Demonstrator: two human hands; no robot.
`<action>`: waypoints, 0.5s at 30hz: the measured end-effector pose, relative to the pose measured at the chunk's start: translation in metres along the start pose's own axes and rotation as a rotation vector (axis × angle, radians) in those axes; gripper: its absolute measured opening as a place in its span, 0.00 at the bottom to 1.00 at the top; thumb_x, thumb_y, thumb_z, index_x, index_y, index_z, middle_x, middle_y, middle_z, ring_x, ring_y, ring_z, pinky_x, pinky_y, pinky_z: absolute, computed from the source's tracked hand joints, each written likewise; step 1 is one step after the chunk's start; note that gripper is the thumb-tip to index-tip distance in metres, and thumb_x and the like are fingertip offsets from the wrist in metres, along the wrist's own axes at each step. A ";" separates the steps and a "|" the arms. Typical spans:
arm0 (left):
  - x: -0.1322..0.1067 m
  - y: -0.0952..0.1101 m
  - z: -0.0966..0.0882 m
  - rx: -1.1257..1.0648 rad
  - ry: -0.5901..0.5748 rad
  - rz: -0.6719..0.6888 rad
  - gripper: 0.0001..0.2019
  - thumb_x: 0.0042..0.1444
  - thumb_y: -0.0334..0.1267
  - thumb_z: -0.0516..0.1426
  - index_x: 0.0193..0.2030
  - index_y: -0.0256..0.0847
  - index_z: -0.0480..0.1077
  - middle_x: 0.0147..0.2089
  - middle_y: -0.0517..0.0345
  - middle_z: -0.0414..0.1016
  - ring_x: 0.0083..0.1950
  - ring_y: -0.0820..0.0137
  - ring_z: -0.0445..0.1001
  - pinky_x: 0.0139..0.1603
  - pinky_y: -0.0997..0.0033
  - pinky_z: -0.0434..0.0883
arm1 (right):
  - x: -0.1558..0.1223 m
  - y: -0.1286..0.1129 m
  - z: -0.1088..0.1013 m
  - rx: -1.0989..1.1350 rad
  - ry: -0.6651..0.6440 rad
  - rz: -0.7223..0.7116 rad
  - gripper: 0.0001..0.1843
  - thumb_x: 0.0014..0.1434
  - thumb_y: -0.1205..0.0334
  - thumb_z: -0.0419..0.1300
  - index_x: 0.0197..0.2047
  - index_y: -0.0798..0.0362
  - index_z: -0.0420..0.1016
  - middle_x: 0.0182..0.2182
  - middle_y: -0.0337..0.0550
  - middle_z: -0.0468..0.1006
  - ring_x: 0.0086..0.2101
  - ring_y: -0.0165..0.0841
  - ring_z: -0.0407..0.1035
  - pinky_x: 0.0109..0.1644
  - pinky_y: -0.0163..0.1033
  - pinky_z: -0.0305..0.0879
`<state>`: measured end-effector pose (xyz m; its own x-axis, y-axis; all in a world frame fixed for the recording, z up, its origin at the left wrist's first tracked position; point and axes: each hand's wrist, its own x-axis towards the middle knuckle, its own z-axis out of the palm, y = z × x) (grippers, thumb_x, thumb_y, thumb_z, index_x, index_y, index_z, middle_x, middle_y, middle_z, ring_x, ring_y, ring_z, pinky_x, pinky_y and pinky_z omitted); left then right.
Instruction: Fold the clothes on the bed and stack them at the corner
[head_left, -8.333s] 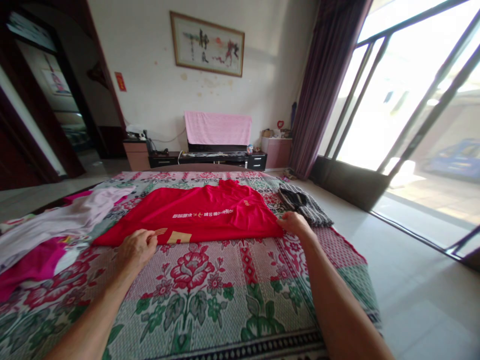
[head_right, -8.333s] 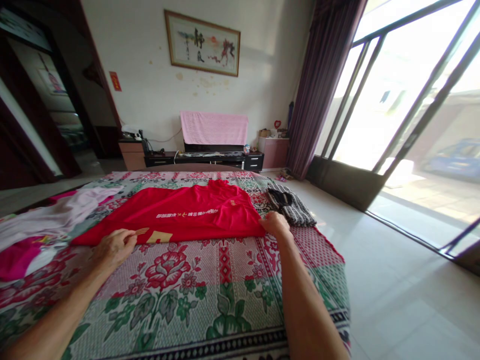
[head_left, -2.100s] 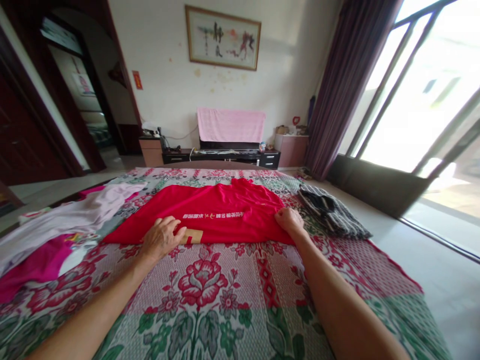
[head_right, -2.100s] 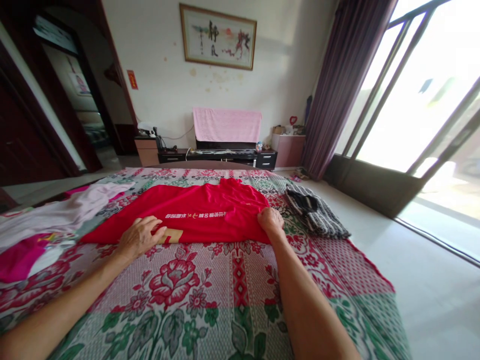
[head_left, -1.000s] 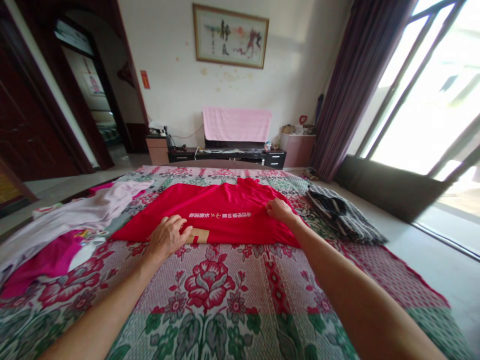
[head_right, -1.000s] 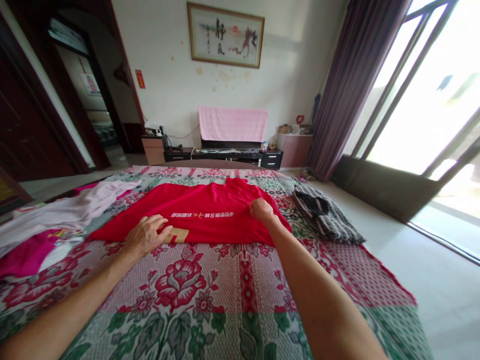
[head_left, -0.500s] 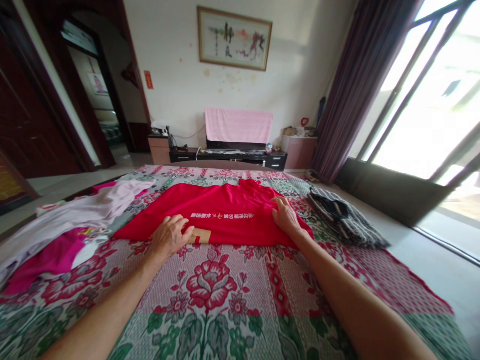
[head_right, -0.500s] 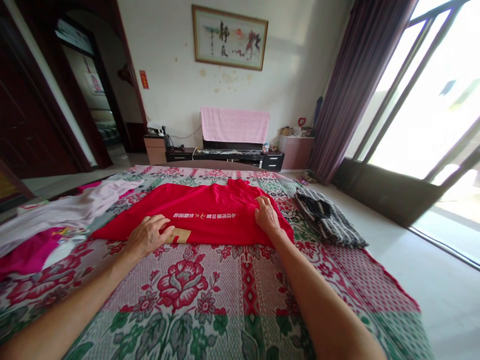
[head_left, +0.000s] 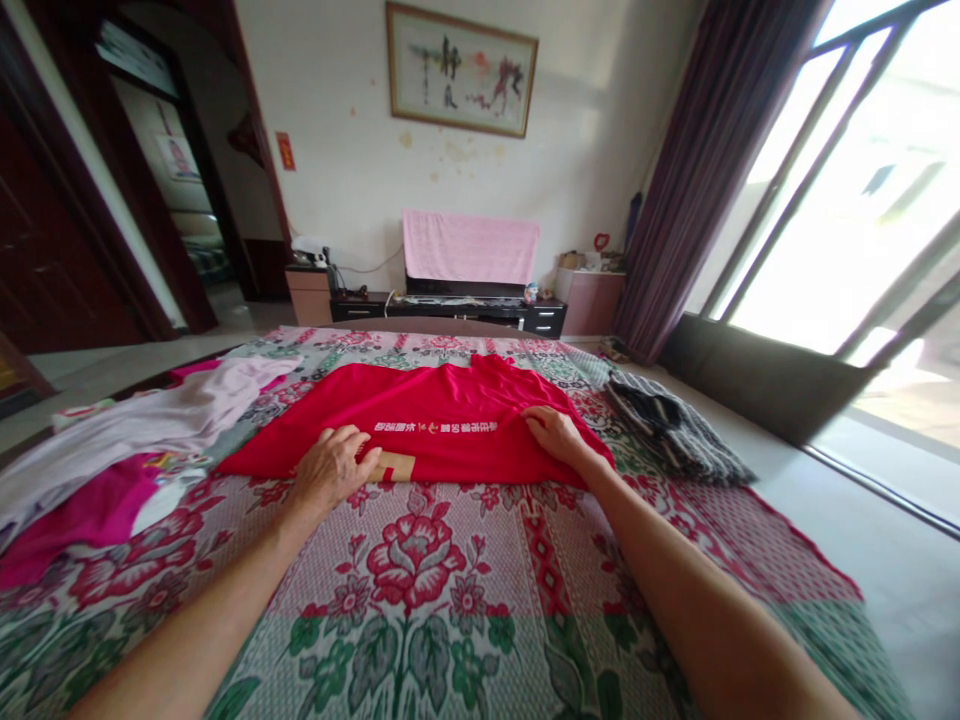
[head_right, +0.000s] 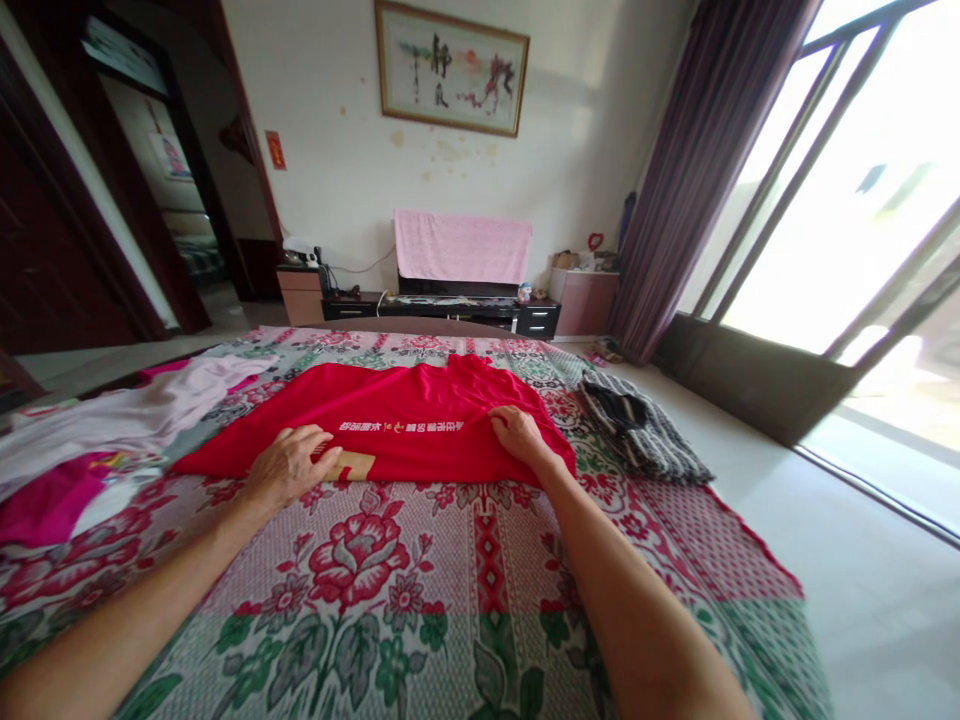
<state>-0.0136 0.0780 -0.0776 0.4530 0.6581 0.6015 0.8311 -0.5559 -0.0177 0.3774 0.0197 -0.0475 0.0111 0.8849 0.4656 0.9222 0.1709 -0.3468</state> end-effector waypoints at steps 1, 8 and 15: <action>0.000 0.000 0.000 0.004 -0.003 0.000 0.17 0.58 0.47 0.52 0.42 0.37 0.75 0.42 0.48 0.77 0.43 0.60 0.73 0.49 0.60 0.67 | -0.001 0.001 -0.005 0.001 0.049 0.068 0.16 0.58 0.67 0.52 0.44 0.53 0.79 0.44 0.45 0.80 0.44 0.33 0.73 0.51 0.34 0.64; 0.001 -0.003 0.005 -0.013 0.008 0.015 0.19 0.58 0.47 0.50 0.42 0.36 0.75 0.42 0.46 0.76 0.44 0.59 0.73 0.49 0.59 0.68 | -0.030 0.010 -0.062 -0.150 0.054 0.408 0.14 0.55 0.62 0.55 0.35 0.53 0.82 0.30 0.40 0.80 0.34 0.32 0.72 0.38 0.31 0.62; 0.005 0.041 -0.013 -0.067 0.036 0.052 0.13 0.56 0.37 0.50 0.41 0.39 0.75 0.45 0.48 0.76 0.43 0.60 0.74 0.47 0.59 0.70 | -0.074 0.025 -0.096 -0.064 -0.228 0.534 0.16 0.53 0.53 0.57 0.26 0.56 0.78 0.17 0.35 0.66 0.21 0.26 0.59 0.25 0.32 0.53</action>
<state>0.0189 0.0520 -0.0649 0.4822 0.6095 0.6293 0.7825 -0.6226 0.0034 0.4366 -0.0831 -0.0122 0.4039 0.9134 0.0500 0.8335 -0.3449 -0.4316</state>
